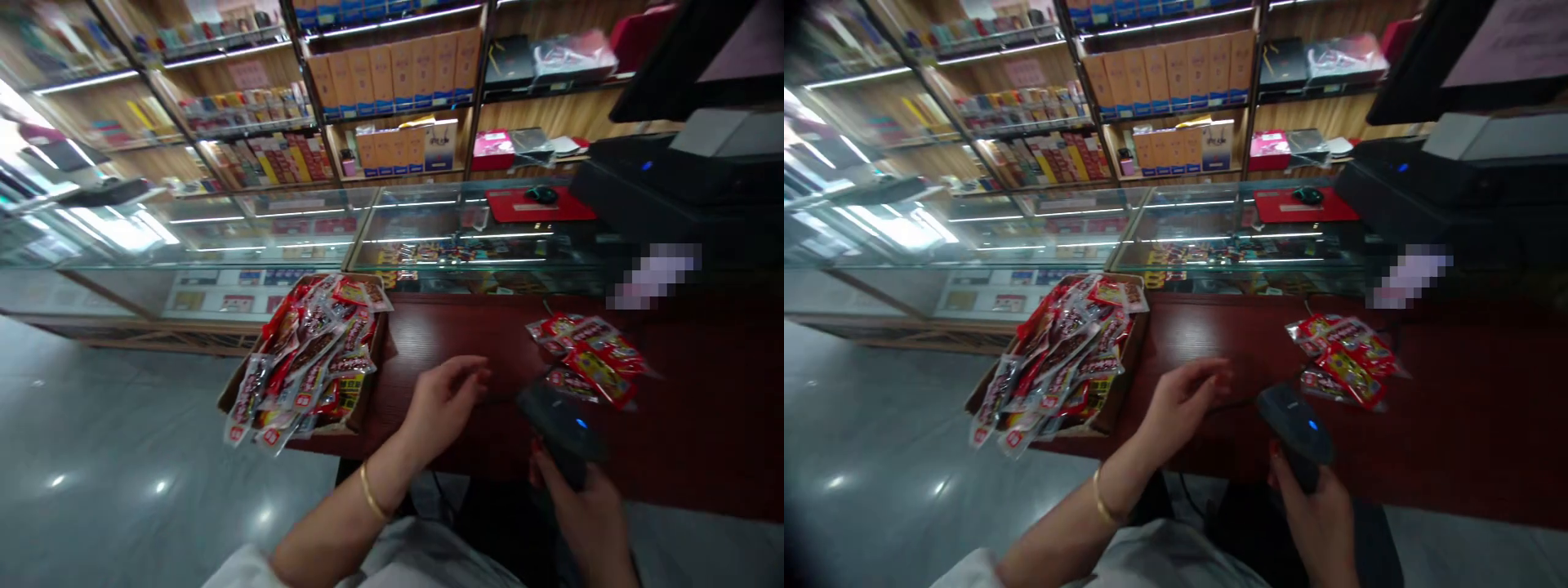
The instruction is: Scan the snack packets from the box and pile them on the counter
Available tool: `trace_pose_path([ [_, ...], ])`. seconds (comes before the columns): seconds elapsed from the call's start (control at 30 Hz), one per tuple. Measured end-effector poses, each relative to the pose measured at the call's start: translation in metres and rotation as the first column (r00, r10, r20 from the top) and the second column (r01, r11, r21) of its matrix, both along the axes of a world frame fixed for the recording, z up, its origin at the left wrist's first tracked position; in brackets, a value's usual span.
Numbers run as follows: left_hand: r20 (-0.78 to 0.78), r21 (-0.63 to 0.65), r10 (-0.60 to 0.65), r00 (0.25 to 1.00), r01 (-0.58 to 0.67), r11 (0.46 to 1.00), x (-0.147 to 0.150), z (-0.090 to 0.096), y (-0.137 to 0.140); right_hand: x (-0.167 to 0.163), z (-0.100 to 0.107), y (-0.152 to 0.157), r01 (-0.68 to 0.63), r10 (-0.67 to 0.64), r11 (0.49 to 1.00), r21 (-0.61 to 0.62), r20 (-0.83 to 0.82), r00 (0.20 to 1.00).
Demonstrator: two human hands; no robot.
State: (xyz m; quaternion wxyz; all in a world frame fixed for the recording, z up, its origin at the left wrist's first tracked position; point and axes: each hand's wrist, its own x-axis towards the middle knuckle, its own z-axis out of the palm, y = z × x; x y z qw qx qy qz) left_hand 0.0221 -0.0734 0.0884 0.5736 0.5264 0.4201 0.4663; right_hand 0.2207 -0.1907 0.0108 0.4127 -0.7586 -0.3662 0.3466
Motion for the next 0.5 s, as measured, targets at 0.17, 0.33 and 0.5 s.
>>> trace_pose_path([
  [0.17,-0.493,0.600,0.620,0.610,-0.278,0.751,-0.148,0.046,-0.041,-0.032,0.002,0.024,-0.104,0.105,0.992,0.077,-0.001,0.994],
  [0.33,-0.757,0.637,0.619,0.207,0.025,0.770,-0.199,0.046,-0.034,-0.063,0.017,0.039,-0.136,0.138,0.979,0.149,0.002,0.990],
  [0.5,-0.855,0.518,0.512,0.084,0.074,0.852,-0.176,0.033,-0.013,-0.068,0.015,0.036,-0.167,0.167,0.975,0.148,0.010,0.986],
])
